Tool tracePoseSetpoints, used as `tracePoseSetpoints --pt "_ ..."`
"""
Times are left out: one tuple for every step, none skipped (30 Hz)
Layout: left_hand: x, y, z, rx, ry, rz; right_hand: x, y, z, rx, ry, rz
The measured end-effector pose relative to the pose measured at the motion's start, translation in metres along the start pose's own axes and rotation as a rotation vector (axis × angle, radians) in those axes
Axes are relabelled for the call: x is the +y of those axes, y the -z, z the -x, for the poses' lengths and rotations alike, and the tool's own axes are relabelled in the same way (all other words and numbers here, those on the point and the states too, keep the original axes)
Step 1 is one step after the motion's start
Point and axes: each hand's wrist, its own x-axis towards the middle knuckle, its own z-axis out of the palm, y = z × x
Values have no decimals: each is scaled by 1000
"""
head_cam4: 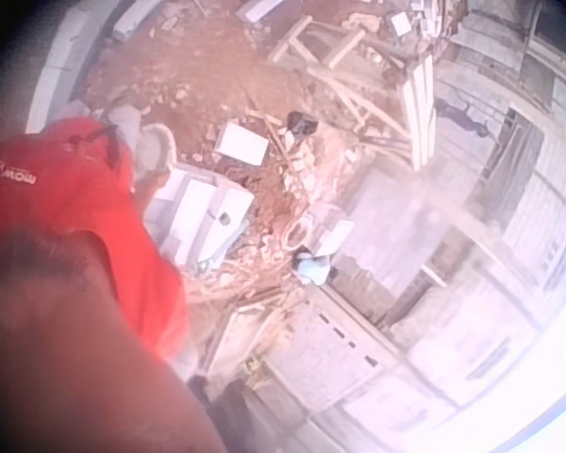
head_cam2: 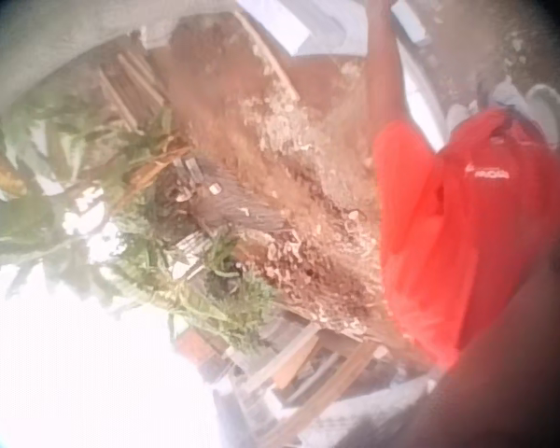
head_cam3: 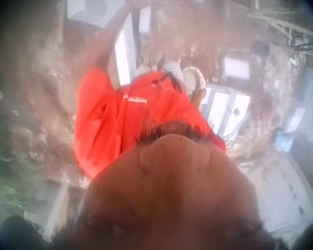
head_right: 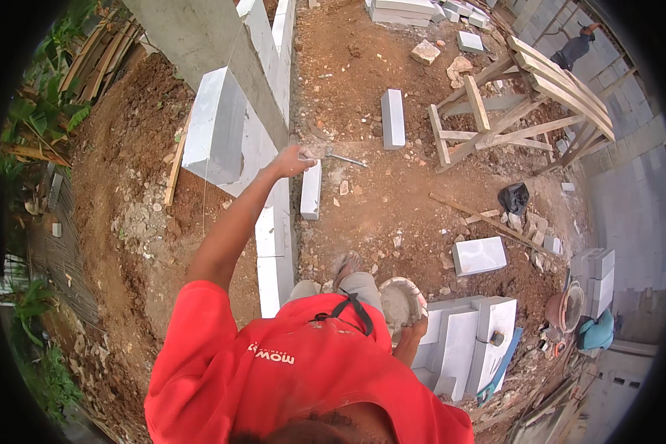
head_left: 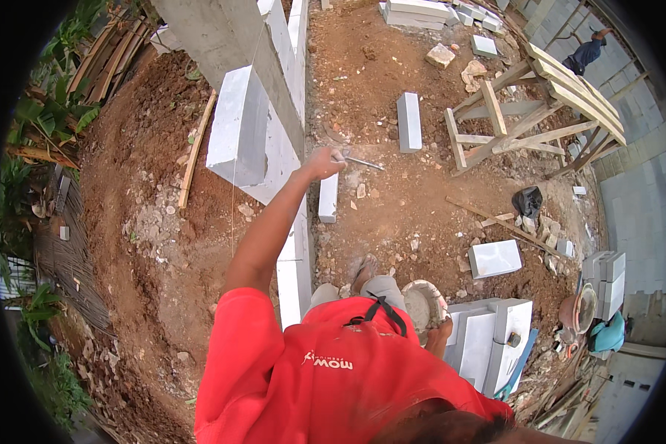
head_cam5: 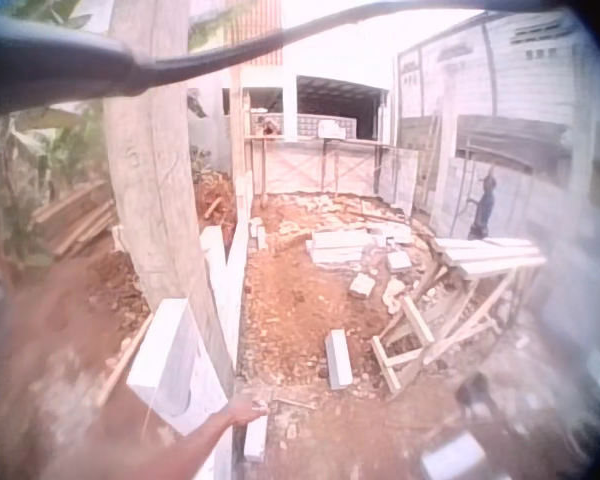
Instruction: The person applies cement mortar to a white block using a trowel, places the block onto a low wall, and taps it into position with a hammer. They repeat this process for several blocks along the wall.
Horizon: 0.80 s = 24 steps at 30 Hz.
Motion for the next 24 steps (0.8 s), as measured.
tracePoseSetpoints --pt "-36 -9 -6 18 81 -42 3 -1 3 -75 -43 -158" --pt "-32 -35 -28 -18 104 -98 -17 -10 -2 -70 3 -140" --pt "-79 -39 -25 -40 197 -134 -11 -22 -2 -106 -36 -80" --pt "-104 -54 -20 -35 262 -169 -14 -22 -4 -113 -51 -19" --pt "-122 -66 -15 -33 328 -202 -15 -28 -8 -2 -105 -49" --pt "-134 -72 -15 -65 375 -177 -5 -13 -41 34 -55 -4" --pt "-148 -81 -7 -108 430 -157 0 -6 -62 67 -80 -8" --pt "-162 -85 3 -142 490 -141 2 -5 -77 90 -108 -10" --pt "-171 -92 7 -153 513 -97 0 -2 -91 27 -98 7" --pt "-174 -103 2 -164 507 -62 -7 -1 -104 37 -97 -26" --pt "-207 -95 31 -215 622 -5 -3 -16 -111 9 -148 -11" --pt "-209 -75 11 -268 660 9 9 -35 -129 -17 -177 -81" --pt "-229 -94 34 -257 762 56 -21 -107 -66 184 -187 -78" --pt "-219 -109 19 -269 789 105 -42 -118 -66 214 -111 -80" --pt "-215 -110 4 -303 785 117 -53 -130 -71 232 -85 -70" --pt "-214 -107 -16 -323 780 126 -62 -150 -79 236 -80 -63" --pt "-218 -105 -39 -298 769 148 -68 -169 -89 234 -75 -58" --pt "-225 -104 -59 -271 763 171 -73 -191 -100 229 -76 -54" --pt "-251 -98 -69 -159 752 116 -68 -224 -112 198 -107 -40" --pt "-274 -83 -76 -49 760 52 -58 -257 -127 163 -151 -16" --pt "-263 -83 -121 -36 738 138 -72 -285 -142 167 -127 -9" --pt "-252 -82 -166 -62 704 186 -87 -307 -155 175 -99 -8" --pt "-235 -78 -211 -105 665 226 -102 -326 -165 193 -71 -11" --pt "-234 -66 -247 -111 649 258 -113 -357 -178 174 -69 2"
